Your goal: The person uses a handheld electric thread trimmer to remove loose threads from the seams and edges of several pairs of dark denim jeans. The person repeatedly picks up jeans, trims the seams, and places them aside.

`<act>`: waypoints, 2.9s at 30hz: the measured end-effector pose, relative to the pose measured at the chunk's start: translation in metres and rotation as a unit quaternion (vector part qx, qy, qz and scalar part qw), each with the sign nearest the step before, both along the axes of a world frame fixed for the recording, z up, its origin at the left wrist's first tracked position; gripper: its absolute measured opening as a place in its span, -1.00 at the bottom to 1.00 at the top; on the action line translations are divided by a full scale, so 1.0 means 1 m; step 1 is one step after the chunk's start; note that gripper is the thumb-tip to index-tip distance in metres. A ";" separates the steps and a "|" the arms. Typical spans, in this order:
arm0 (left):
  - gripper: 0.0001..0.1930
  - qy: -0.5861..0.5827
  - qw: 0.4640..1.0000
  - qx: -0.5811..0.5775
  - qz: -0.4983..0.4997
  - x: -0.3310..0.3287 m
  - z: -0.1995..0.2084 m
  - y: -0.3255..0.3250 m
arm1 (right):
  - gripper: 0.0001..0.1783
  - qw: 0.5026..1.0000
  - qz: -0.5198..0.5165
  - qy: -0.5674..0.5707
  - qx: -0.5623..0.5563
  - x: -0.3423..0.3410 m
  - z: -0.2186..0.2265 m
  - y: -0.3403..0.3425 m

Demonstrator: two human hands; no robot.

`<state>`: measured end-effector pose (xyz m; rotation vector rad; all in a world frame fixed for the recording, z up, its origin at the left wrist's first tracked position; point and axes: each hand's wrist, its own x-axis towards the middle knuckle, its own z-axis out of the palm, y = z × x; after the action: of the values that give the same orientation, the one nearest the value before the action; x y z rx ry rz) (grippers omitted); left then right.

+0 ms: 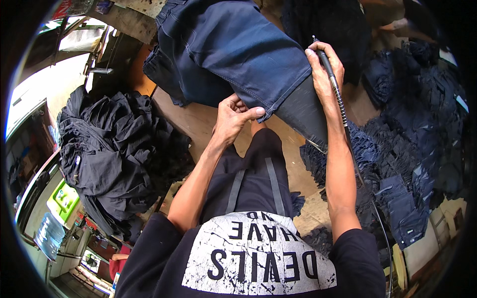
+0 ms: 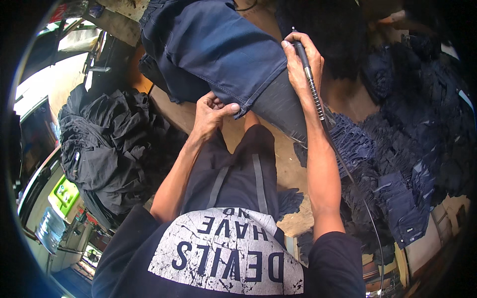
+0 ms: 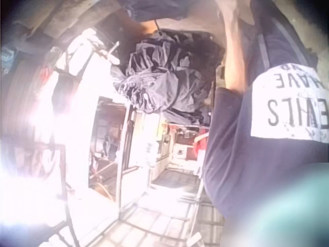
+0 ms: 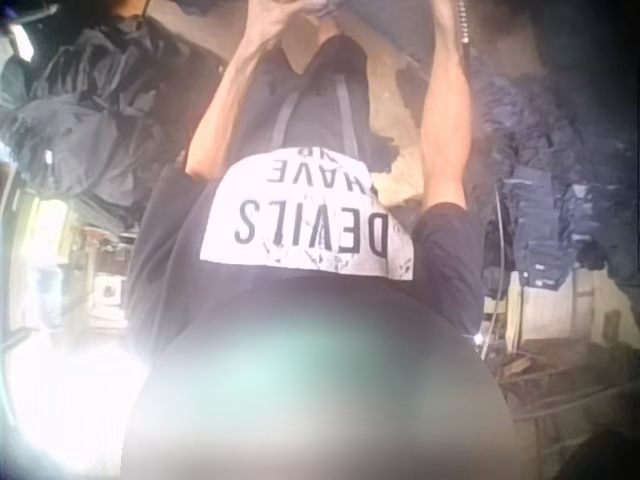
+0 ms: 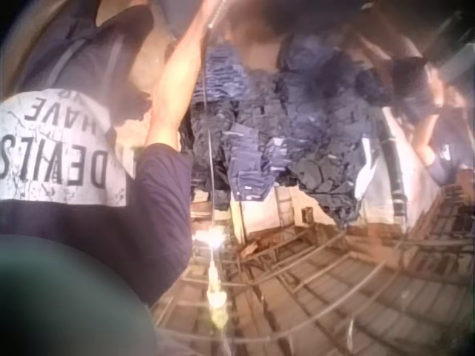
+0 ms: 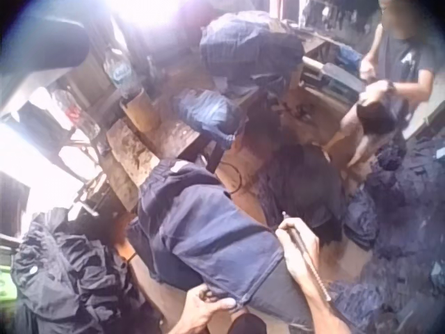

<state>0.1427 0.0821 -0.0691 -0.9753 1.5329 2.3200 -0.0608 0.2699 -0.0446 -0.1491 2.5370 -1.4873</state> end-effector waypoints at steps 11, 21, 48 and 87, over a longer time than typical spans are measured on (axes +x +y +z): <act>-0.52 0.018 0.998 0.064 -0.003 0.012 -0.011 0.017 | -0.71 0.984 -0.012 0.178 0.016 0.052 0.008 0.010; -0.27 0.054 0.994 0.083 0.055 -0.010 0.002 0.021 | -0.64 0.994 0.080 -0.069 0.029 0.008 0.009 0.025; -0.78 0.090 0.988 -0.111 0.059 0.015 -0.018 0.037 | -0.71 0.938 0.237 0.236 -0.089 0.095 0.015 0.066; -0.86 0.115 0.971 -0.202 0.053 0.011 -0.032 0.041 | -0.67 0.942 0.234 0.222 -0.091 0.096 0.008 0.066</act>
<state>0.1538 0.1230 -0.1013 -0.9140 2.1582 2.3062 0.0354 0.3359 -0.0366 -1.1474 2.4030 -1.6092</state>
